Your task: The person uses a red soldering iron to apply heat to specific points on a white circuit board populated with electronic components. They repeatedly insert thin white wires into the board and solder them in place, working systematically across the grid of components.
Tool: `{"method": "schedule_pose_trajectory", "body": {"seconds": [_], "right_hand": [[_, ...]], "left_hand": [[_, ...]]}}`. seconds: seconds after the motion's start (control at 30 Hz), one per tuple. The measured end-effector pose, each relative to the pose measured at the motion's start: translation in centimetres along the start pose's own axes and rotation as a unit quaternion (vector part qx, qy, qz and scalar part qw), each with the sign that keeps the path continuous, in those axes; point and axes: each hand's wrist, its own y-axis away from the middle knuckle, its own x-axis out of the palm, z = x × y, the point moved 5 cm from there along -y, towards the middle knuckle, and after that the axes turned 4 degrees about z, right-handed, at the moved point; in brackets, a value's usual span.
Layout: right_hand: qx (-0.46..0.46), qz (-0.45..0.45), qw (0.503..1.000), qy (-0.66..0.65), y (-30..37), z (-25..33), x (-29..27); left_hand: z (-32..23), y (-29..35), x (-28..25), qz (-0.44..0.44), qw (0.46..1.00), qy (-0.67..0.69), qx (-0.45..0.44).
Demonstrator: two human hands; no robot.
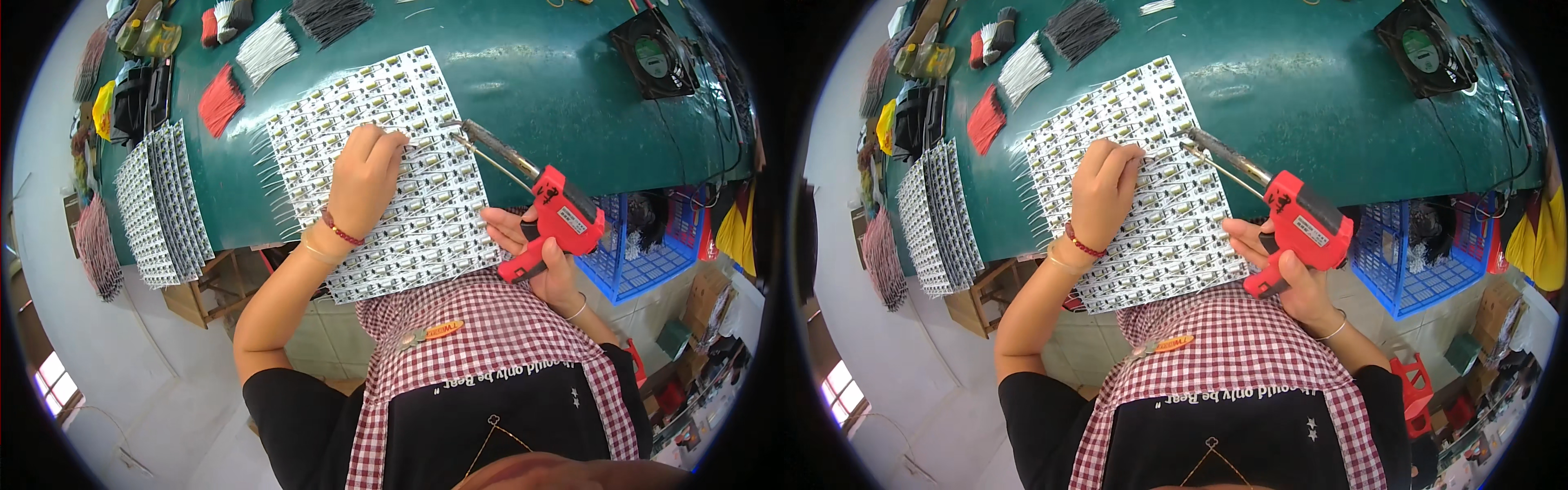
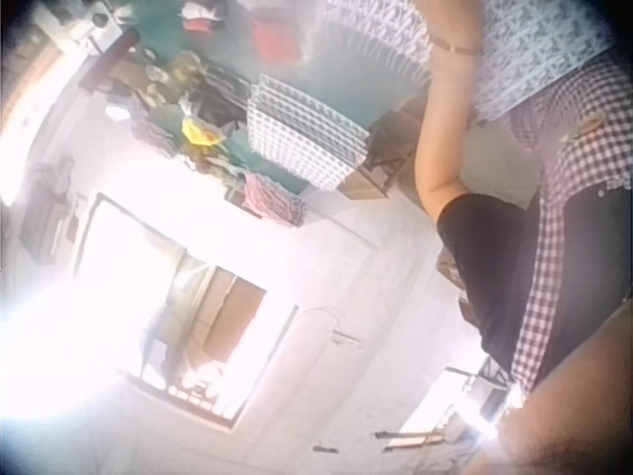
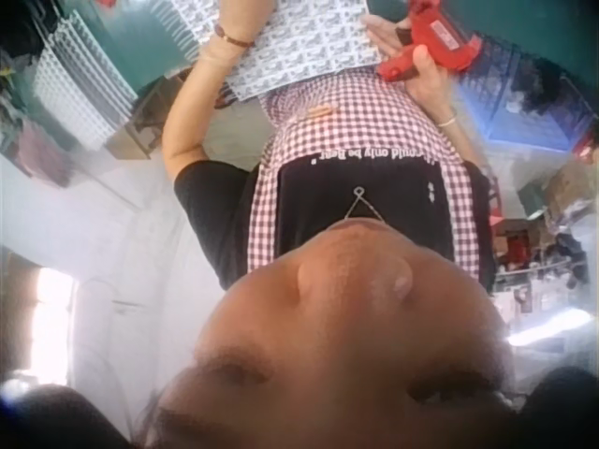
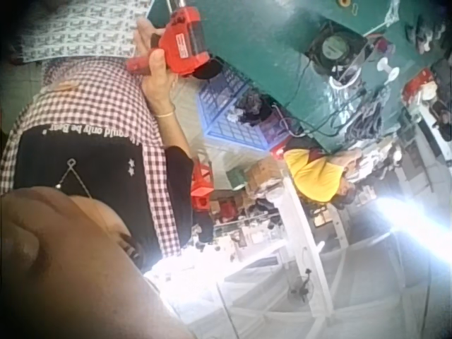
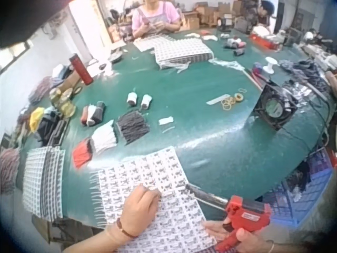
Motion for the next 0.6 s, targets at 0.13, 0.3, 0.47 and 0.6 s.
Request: {"method": "schedule_pose_trajectory", "body": {"seconds": [0.13,0.3,0.47,0.6], "right_hand": [[-0.022,-0.041,0.999,-0.013,-1.4,1.1,-0.8],[-0.06,-0.057,0.982,0.172,-2.1,3.7,-2.3],[-0.023,-0.08,0.963,0.256,-1.2,2.5,-2.7],[-0.041,-0.069,0.966,0.244,-0.9,1.4,-3.1]], "left_hand": [[0.3,-0.1,-0.1,0.004,0.998,0.033,-0.06],[-1.1,-2.2,0.0,-0.027,0.999,-0.037,0.025],[-1.1,-2.3,1.4,0.005,0.994,-0.088,0.062],[-1.0,-1.8,2.0,0.035,0.993,-0.083,0.077]]}}
